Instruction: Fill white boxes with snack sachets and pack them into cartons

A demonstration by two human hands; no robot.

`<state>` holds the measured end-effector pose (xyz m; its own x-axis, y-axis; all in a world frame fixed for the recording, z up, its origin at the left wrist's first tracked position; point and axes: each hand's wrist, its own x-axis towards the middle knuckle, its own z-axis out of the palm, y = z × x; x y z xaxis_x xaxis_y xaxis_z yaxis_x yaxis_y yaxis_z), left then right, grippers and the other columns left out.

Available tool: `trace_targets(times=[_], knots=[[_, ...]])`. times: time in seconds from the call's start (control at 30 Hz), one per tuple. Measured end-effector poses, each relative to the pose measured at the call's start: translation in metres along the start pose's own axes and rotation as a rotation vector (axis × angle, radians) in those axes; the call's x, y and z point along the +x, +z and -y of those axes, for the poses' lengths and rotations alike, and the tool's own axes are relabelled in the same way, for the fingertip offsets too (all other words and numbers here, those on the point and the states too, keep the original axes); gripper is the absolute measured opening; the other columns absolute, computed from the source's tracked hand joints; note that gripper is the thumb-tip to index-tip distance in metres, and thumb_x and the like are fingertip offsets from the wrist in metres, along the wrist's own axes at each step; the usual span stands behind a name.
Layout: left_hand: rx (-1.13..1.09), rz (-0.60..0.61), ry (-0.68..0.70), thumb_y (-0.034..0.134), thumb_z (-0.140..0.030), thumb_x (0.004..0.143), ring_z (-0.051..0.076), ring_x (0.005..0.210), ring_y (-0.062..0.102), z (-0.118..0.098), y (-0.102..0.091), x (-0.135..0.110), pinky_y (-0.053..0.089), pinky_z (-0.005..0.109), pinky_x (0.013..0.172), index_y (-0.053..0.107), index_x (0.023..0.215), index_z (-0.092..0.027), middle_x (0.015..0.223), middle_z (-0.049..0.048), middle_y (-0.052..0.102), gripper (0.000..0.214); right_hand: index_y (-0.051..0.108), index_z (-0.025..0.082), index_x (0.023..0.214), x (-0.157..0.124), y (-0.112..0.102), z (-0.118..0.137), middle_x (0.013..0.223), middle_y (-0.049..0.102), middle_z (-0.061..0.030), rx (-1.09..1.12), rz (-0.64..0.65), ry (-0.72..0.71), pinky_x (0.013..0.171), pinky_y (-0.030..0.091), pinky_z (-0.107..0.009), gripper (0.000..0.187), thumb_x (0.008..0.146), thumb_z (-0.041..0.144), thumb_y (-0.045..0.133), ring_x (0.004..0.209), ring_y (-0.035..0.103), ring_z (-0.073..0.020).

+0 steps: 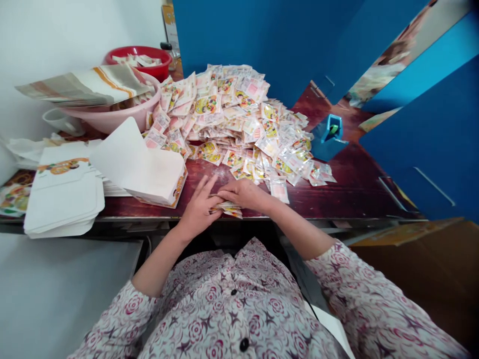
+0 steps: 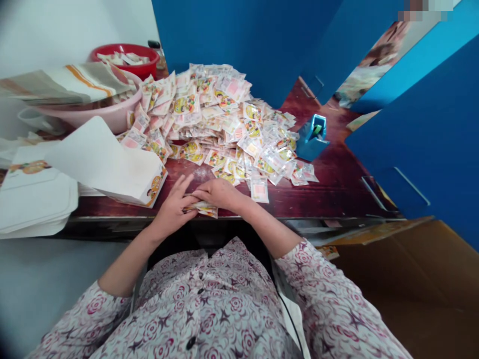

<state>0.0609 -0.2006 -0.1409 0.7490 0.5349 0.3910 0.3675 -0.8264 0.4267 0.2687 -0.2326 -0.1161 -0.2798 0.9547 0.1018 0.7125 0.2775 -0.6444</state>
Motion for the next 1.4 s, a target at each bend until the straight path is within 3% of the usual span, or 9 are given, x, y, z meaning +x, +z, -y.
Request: trace_targets(times=[0.1, 0.27, 0.37, 0.57, 0.8, 1.0, 1.17, 1.3, 1.4], knots=[[-0.103, 0.068, 0.011, 0.065, -0.014, 0.084, 0.023, 0.113, 0.065, 0.002, 0.000, 0.002, 0.053, 0.042, 0.100, 0.071, 0.106, -0.022, 0.120, 0.0077, 0.070, 0.024, 0.071, 0.015, 0.076, -0.008, -0.006, -0.007, 0.070, 0.066, -0.0022, -0.014, -0.139, 0.126, 0.062, 0.034, -0.025, 0.048, 0.102, 0.042, 0.041, 0.065, 0.054, -0.0134], [-0.152, 0.073, -0.153, 0.068, -0.022, 0.085, 0.021, 0.106, 0.068, -0.004, -0.002, 0.004, 0.054, 0.039, 0.098, 0.062, 0.122, -0.022, 0.114, 0.0063, 0.072, 0.037, 0.068, 0.013, 0.111, -0.006, -0.016, -0.032, 0.110, 0.070, -0.0154, -0.476, -0.250, 0.439, 0.081, 0.043, -0.033, 0.035, 0.094, 0.042, 0.059, 0.100, 0.061, -0.0276], [-0.131, 0.110, -0.296, 0.073, -0.027, 0.081, 0.024, 0.108, 0.068, -0.007, -0.002, 0.005, 0.054, 0.040, 0.097, 0.051, 0.136, -0.020, 0.118, 0.0080, 0.071, 0.059, 0.065, 0.014, 0.118, -0.003, -0.012, -0.038, 0.119, 0.065, -0.0175, -0.591, -0.207, 0.446, 0.087, 0.045, -0.036, 0.034, 0.095, 0.037, 0.057, 0.112, 0.056, -0.0306], [-0.067, 0.133, -0.180, 0.069, -0.021, 0.084, 0.023, 0.102, 0.067, -0.007, -0.002, 0.005, 0.053, 0.039, 0.094, 0.066, 0.108, -0.020, 0.107, 0.0056, 0.073, 0.025, 0.068, 0.016, 0.114, -0.007, -0.007, -0.027, 0.116, 0.065, -0.0159, -0.603, -0.270, 0.430, 0.086, 0.046, -0.037, 0.032, 0.099, 0.038, 0.051, 0.109, 0.058, -0.0305], [-0.095, 0.122, -0.188, 0.071, -0.022, 0.082, 0.023, 0.105, 0.067, -0.007, -0.003, 0.002, 0.052, 0.039, 0.096, 0.063, 0.116, -0.021, 0.114, 0.0060, 0.072, 0.035, 0.067, 0.008, 0.112, -0.013, 0.006, -0.028, 0.116, 0.066, -0.0183, -0.640, -0.192, 0.482, 0.095, 0.042, -0.037, 0.029, 0.096, 0.020, 0.046, 0.111, 0.057, -0.0304], [-0.126, 0.140, -0.160, 0.069, -0.022, 0.084, 0.022, 0.099, 0.067, -0.006, -0.003, 0.002, 0.054, 0.039, 0.093, 0.067, 0.104, -0.020, 0.106, 0.0066, 0.071, 0.020, 0.071, 0.014, 0.106, -0.014, -0.003, -0.025, 0.102, 0.071, -0.0137, -0.452, -0.325, 0.401, 0.083, 0.044, -0.032, 0.030, 0.092, 0.016, 0.044, 0.097, 0.063, -0.0249], [-0.152, 0.059, -0.087, 0.070, -0.018, 0.082, 0.029, 0.139, 0.047, -0.001, -0.002, 0.001, 0.042, 0.050, 0.113, 0.070, 0.102, -0.018, 0.159, 0.0159, 0.036, 0.020, 0.075, 0.019, 0.102, -0.024, 0.010, -0.010, 0.094, 0.074, -0.0050, 0.008, -0.171, 0.073, 0.080, 0.047, -0.028, 0.033, 0.095, 0.025, 0.043, 0.085, 0.065, -0.0186], [-0.187, 0.114, -0.029, 0.067, -0.016, 0.082, 0.026, 0.132, 0.055, 0.000, -0.003, 0.002, 0.043, 0.052, 0.112, 0.068, 0.104, -0.021, 0.131, 0.0094, 0.066, 0.022, 0.076, 0.020, 0.096, -0.039, 0.019, -0.014, 0.084, 0.074, -0.0014, 0.206, -0.177, 0.120, 0.075, 0.052, -0.028, 0.043, 0.098, 0.045, 0.042, 0.083, 0.066, -0.0210], [-0.212, 0.122, -0.095, 0.067, -0.021, 0.084, 0.022, 0.111, 0.067, -0.003, -0.004, 0.002, 0.052, 0.044, 0.102, 0.066, 0.110, -0.022, 0.116, 0.0058, 0.072, 0.026, 0.074, 0.019, 0.101, -0.057, 0.010, -0.028, 0.096, 0.075, -0.0047, 0.075, -0.382, 0.282, 0.085, 0.053, -0.033, 0.041, 0.098, 0.046, 0.043, 0.093, 0.068, -0.0243]])
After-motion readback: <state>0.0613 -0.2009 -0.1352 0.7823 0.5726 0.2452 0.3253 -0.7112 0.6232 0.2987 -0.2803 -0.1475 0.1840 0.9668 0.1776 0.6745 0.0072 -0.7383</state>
